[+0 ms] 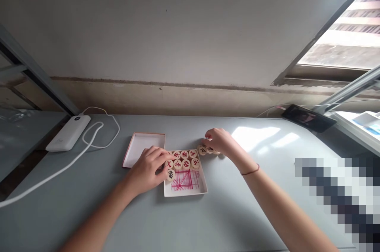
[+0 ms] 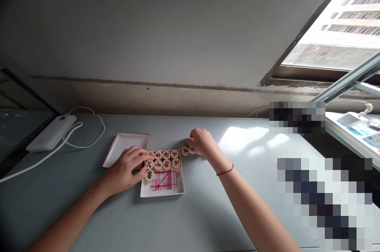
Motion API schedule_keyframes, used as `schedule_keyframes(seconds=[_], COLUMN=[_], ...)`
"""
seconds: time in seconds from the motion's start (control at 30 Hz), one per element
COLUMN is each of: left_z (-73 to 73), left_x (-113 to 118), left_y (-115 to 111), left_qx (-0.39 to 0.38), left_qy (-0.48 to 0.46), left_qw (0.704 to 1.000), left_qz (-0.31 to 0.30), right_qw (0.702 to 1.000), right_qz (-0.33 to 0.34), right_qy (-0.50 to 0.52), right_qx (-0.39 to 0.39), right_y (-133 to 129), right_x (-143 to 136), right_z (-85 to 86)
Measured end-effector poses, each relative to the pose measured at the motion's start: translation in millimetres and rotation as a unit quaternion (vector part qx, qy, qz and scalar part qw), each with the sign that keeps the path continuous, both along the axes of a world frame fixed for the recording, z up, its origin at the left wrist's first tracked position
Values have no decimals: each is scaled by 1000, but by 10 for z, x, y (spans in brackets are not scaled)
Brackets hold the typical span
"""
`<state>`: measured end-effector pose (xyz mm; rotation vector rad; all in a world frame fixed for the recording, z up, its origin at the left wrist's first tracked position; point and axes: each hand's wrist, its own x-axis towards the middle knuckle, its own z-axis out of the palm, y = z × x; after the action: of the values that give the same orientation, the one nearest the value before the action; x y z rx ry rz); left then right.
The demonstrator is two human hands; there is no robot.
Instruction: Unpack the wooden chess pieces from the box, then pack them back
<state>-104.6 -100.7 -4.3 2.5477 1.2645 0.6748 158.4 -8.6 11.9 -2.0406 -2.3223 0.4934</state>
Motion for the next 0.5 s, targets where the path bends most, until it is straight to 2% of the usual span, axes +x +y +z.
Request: schedule_keyframes(seconds=[0.1, 0.2, 0.3, 0.37, 0.43, 0.5], left_z=[-8, -17, -4, 12, 17, -5], left_x=[-6, -9, 30, 95, 184, 274], left_y=[3, 7, -14, -54, -107, -157], left_qx=[4, 7, 14, 17, 3, -23], left_qy=[-1, -2, -9, -32, -69, -101], left_qw=[1000, 1000, 1000, 999, 997, 993], left_qz=[1, 2, 5, 15, 33, 47], right_qw=[1000, 1000, 993, 966, 918, 876], right_qz=[2, -9, -31, -28, -4, 36], right_qy=[-14, -8, 106, 256, 391, 461], right_qx=[14, 23, 39, 6, -65, -136], right_y=[39, 58, -5, -108, -249, -401], right_x=[-23, 9, 47, 35, -25, -123], right_z=[-33, 15, 125, 186, 206, 184])
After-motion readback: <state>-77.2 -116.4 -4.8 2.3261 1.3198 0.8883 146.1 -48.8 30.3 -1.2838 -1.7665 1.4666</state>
